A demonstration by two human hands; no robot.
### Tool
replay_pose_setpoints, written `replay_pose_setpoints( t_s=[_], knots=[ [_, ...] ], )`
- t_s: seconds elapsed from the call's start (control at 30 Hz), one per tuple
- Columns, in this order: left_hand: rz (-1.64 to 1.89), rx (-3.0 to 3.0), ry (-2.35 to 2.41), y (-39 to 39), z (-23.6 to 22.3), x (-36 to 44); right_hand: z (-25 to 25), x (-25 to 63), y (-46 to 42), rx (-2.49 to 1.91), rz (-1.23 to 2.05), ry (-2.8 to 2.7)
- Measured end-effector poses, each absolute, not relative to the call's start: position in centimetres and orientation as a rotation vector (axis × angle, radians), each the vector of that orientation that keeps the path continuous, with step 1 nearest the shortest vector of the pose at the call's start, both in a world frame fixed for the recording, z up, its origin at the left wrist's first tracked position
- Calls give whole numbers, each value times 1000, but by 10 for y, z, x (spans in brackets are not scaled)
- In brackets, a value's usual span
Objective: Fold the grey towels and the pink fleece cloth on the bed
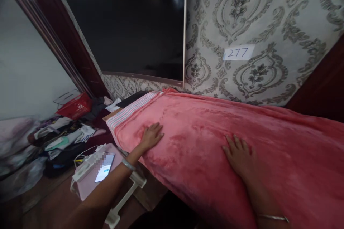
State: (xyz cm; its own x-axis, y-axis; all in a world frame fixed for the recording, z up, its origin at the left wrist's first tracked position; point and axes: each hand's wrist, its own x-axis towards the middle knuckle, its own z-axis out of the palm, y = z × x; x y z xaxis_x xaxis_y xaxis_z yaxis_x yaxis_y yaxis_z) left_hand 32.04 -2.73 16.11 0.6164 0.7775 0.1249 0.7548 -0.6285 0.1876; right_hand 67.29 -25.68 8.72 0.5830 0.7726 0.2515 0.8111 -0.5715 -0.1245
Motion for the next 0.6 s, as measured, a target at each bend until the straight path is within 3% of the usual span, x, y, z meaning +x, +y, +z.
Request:
replay_pose_setpoints(
  t_s=[0.1,0.3,0.6],
  knots=[
    [471,2673,1384,5,178,319,87,675,-256,-2592,-253,-1318],
    [503,2597,1628,83,208,332,92,669,-254,-2608,-262,-1325],
    [490,2608,1623,117,201,401,94,665,-252,-2652,-305,-1310]
  ],
)
